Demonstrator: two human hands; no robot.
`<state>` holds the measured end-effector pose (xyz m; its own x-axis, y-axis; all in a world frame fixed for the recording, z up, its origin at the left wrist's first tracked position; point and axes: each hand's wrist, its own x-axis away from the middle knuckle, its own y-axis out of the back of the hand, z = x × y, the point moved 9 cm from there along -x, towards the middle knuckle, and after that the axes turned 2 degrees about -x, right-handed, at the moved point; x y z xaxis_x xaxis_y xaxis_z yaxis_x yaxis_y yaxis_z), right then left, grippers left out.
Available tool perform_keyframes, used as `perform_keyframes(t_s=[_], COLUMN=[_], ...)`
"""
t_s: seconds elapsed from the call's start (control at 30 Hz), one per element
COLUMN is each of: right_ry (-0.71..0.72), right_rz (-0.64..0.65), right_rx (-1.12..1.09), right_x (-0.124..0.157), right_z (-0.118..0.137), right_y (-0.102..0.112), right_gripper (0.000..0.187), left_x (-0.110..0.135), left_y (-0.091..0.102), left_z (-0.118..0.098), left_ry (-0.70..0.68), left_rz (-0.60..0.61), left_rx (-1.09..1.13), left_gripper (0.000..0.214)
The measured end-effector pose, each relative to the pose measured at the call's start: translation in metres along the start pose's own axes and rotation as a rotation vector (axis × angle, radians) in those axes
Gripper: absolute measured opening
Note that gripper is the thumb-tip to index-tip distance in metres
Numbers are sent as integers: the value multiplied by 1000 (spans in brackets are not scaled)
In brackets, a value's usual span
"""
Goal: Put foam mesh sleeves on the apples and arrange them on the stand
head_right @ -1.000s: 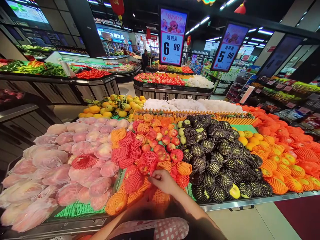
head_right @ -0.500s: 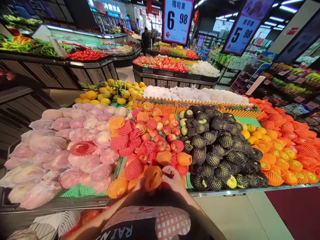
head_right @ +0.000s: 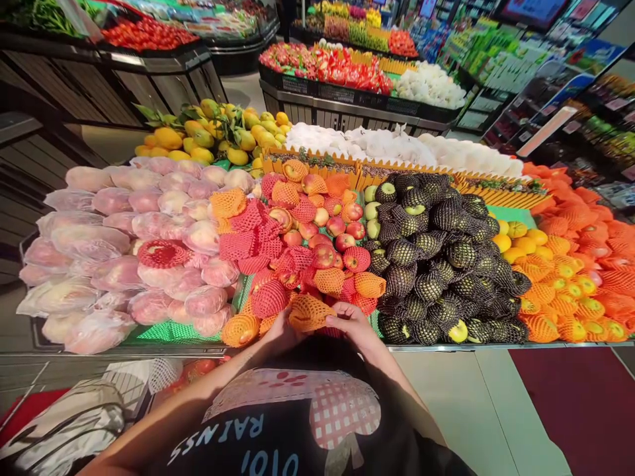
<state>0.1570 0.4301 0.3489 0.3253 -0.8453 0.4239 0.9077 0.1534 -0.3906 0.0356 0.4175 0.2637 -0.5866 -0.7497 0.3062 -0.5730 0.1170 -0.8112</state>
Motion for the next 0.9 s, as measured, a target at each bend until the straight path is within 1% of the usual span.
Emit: perform_keyframes(t_s=[0.07,0.13,0.23,0.3,0.37,0.47,0.53,0.6,0.7,0.77,0.83,0.9], right_ry=[-48,-87,-63,-3,45,82,107,149,183,154,92,34], right_rz=[10,24,-22,-90,-116,-54,-15,-36,-143,-188,-196,-175], right_rx=[-115,-180,-184,-161,-110,21,97,134,117,70,22,-9], right_x=[1,0,-7,-12,-14,-13,-12,-14,-22,-30,-36,-37], right_z=[-8,-16,-18,-10,1,19,29,38,43,38,28,17], right_y=[-1,-2,2,9,12,6,0,-2,0,1,1,2], right_gripper=[42,46,47,46,45,43,40,35,28,28,30,33], left_x=[2,4,6,8,11,16,17,17,17,18,17,15], left_y=[0,-3,-11,-19,-29,-40,-44,-46,-47,-41,-32,-25], left_z=[-2,-4,-5,-7,-9,-13,-14,-15,-16,-13,-9,-5], left_ry=[7,6,-7,-13,-7,8,13,4,-6,4,15,8], left_rz=[-7,0,27,54,88,131,145,148,155,127,95,88], left_rx=[13,15,8,-5,-34,-100,-136,-164,-249,-305,-307,-235], left_gripper=[52,56,66,72,72,69,68,67,69,71,73,76])
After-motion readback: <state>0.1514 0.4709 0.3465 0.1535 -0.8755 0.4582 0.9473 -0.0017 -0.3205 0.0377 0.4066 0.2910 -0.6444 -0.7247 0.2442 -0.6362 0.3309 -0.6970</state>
